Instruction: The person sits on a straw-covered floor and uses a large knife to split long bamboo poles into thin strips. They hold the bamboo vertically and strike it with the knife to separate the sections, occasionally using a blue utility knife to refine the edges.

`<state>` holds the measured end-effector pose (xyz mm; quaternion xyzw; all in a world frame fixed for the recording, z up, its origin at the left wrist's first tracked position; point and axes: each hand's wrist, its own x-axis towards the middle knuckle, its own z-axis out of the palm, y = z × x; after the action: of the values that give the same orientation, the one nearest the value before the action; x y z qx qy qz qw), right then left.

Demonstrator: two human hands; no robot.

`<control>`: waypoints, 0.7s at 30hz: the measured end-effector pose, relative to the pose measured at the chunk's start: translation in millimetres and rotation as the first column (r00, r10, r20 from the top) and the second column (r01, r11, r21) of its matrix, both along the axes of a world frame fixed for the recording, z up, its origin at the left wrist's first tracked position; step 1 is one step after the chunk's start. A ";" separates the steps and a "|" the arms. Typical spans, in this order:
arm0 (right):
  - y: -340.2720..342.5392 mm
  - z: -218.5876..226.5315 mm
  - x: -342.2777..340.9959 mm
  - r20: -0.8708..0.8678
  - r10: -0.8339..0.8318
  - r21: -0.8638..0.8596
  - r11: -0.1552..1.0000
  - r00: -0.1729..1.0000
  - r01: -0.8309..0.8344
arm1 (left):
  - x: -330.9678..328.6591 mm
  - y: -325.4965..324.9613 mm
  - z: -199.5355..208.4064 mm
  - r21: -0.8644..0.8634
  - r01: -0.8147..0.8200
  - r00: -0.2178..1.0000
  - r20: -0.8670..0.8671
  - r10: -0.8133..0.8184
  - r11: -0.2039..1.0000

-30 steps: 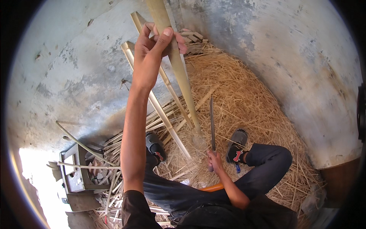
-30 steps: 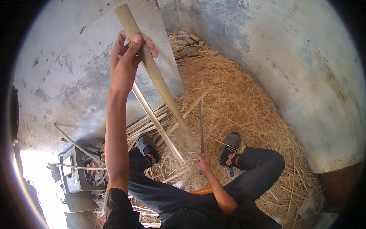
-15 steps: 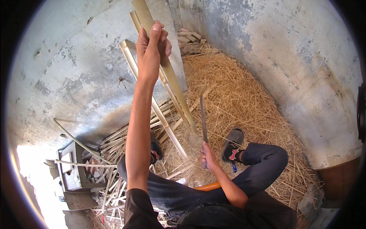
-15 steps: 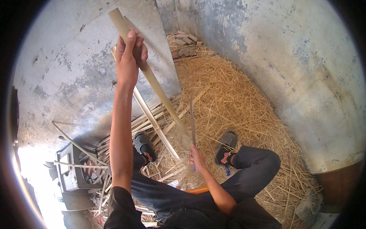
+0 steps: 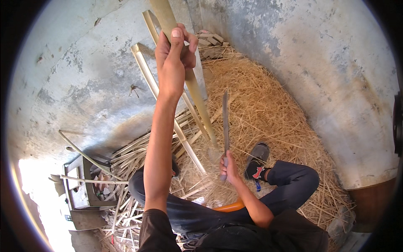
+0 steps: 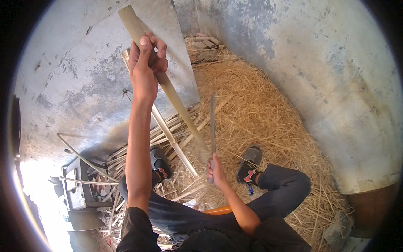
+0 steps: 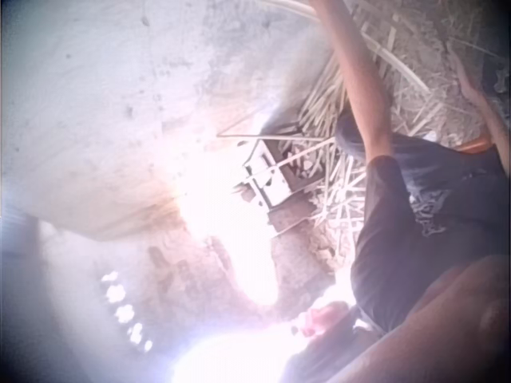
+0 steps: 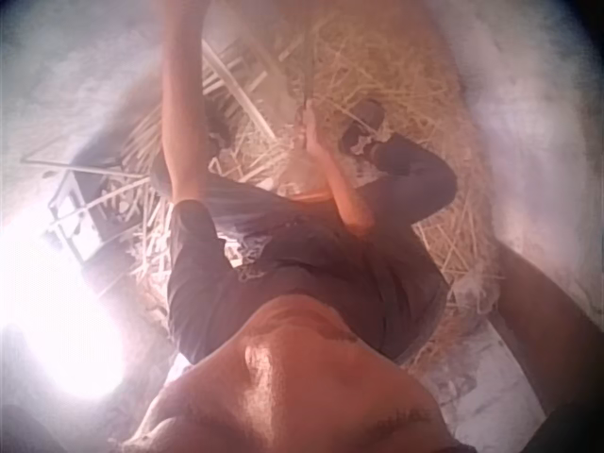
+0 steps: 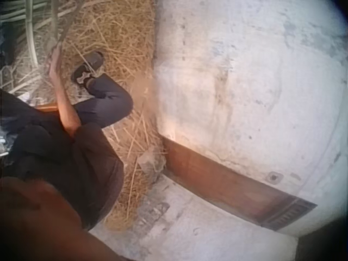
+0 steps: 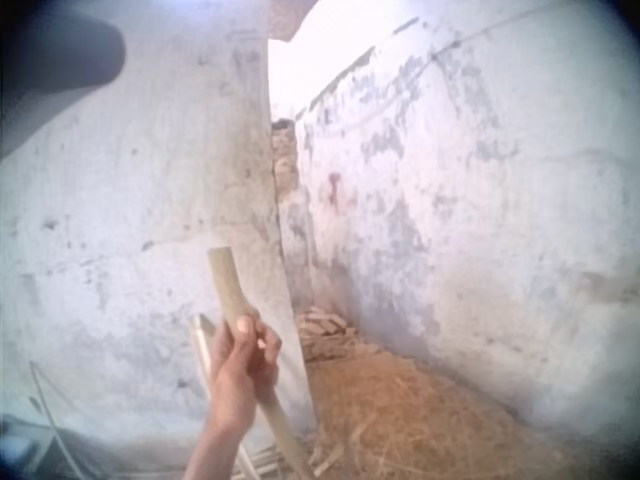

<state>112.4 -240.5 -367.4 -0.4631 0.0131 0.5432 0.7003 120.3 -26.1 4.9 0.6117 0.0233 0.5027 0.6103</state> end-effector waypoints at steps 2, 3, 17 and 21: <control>-0.6 -23.5 -2.0 -0.085 0.110 -0.056 0.992 0.990 -0.115 | 0.7 -2.6 -0.9 -0.011 0.026 1.000 0.013 -0.026 1.000; -1.7 -28.2 0.4 -0.095 0.135 -0.107 0.984 0.986 -0.145 | -0.2 0.5 -2.8 -0.015 0.046 0.999 0.019 -0.046 0.999; -0.2 -28.0 -10.6 0.179 0.115 -0.193 0.978 0.977 -0.080 | -11.4 2.8 -2.9 -0.031 0.102 0.994 0.033 -0.101 0.994; -2.0 -40.6 -14.7 0.065 0.154 -0.414 0.903 0.986 -0.113 | -18.5 2.4 -5.2 -0.010 0.156 0.987 0.050 -0.155 0.988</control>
<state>97.7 -242.6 -408.0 -0.6247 0.0608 0.5521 0.5488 101.8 -23.7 -0.3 0.5951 -0.0359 0.4682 0.6522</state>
